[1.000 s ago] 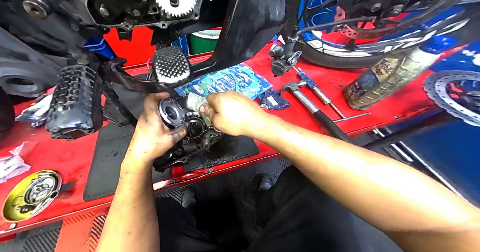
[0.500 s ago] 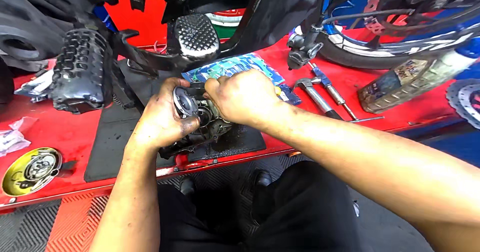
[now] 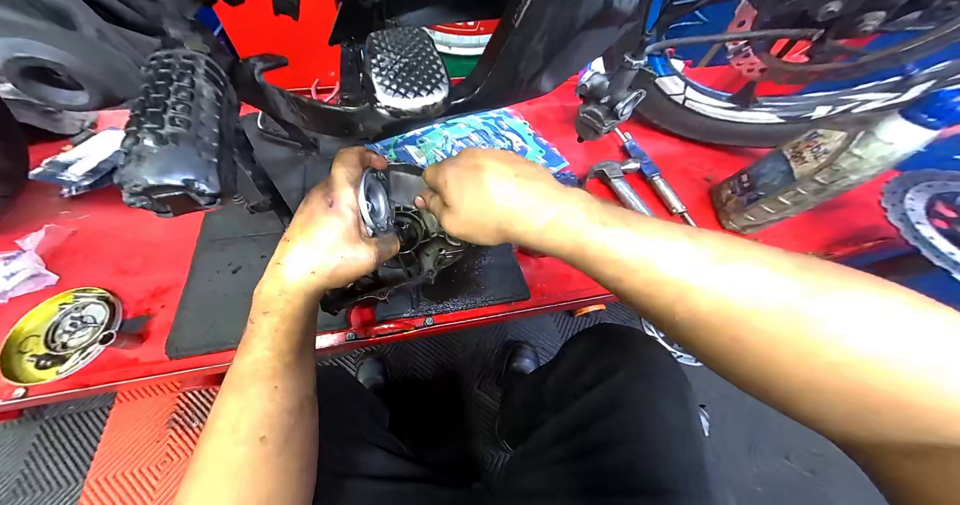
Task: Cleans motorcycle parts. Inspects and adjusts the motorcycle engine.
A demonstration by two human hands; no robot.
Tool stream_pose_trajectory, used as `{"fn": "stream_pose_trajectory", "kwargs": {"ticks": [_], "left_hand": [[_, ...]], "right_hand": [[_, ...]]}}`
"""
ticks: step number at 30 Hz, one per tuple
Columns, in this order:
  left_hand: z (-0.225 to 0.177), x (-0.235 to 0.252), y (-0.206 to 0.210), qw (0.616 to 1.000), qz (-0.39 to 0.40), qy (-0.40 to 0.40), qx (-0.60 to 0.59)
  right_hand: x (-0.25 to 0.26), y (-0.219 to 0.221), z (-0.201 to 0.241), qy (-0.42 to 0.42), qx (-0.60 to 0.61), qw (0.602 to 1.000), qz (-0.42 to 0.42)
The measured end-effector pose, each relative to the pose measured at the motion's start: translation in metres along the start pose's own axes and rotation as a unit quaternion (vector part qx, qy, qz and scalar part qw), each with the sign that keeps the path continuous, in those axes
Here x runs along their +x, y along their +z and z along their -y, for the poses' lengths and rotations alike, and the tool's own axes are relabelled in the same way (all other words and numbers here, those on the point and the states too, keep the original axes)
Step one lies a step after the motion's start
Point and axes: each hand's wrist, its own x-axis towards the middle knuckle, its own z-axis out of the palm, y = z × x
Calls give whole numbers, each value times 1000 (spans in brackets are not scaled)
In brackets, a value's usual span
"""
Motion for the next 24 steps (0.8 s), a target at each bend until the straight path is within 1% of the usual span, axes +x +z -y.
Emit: {"fn": "stream_pose_trajectory", "kwargs": {"ticks": [1, 2, 4, 7, 9, 10, 11, 13, 14, 15, 18, 20, 22, 23, 24], "left_hand": [[0, 0, 0, 1000, -3, 6, 0], [0, 0, 0, 1000, -7, 14, 3], [1, 0, 4, 999, -22, 39, 14], [4, -2, 11, 997, -35, 73, 6], [5, -2, 11, 995, -48, 64, -54], [6, -1, 8, 993, -51, 44, -97], [9, 0, 6, 988, -52, 28, -141], [16, 0, 2, 971, -35, 29, -234], [18, -1, 1, 961, -17, 37, -275], [19, -2, 0, 951, 3, 49, -305], [20, -4, 0, 913, 64, 74, -396], [21, -3, 2, 891, 86, 83, -438], [22, -3, 4, 871, 111, 92, -469], [21, -3, 3, 864, 125, 98, -478], [18, -3, 2, 866, 130, 96, -473]], "right_hand": [[-3, 1, 4, 14, -24, 999, -23], [-5, 1, 7, 24, -34, 999, -27], [-6, 1, 9, 36, -3, 999, 16], [-4, -4, 4, 67, 121, 983, 118], [-7, -7, -5, 95, 236, 956, 143], [-10, -6, -9, 83, 261, 954, 124], [-14, -5, -11, 55, 242, 966, 77], [-21, -3, -8, 13, 137, 990, -36], [-23, -2, -6, 6, 78, 994, -79], [-25, -2, -4, 4, 44, 993, -109], [-26, -1, 0, 8, 26, 989, -149], [-24, 4, 0, -24, -10, 980, -198], [-20, 9, -2, -65, -72, 963, -251], [-19, 9, -2, -79, -95, 957, -263], [-18, 8, -3, -87, -110, 953, -267]]}}
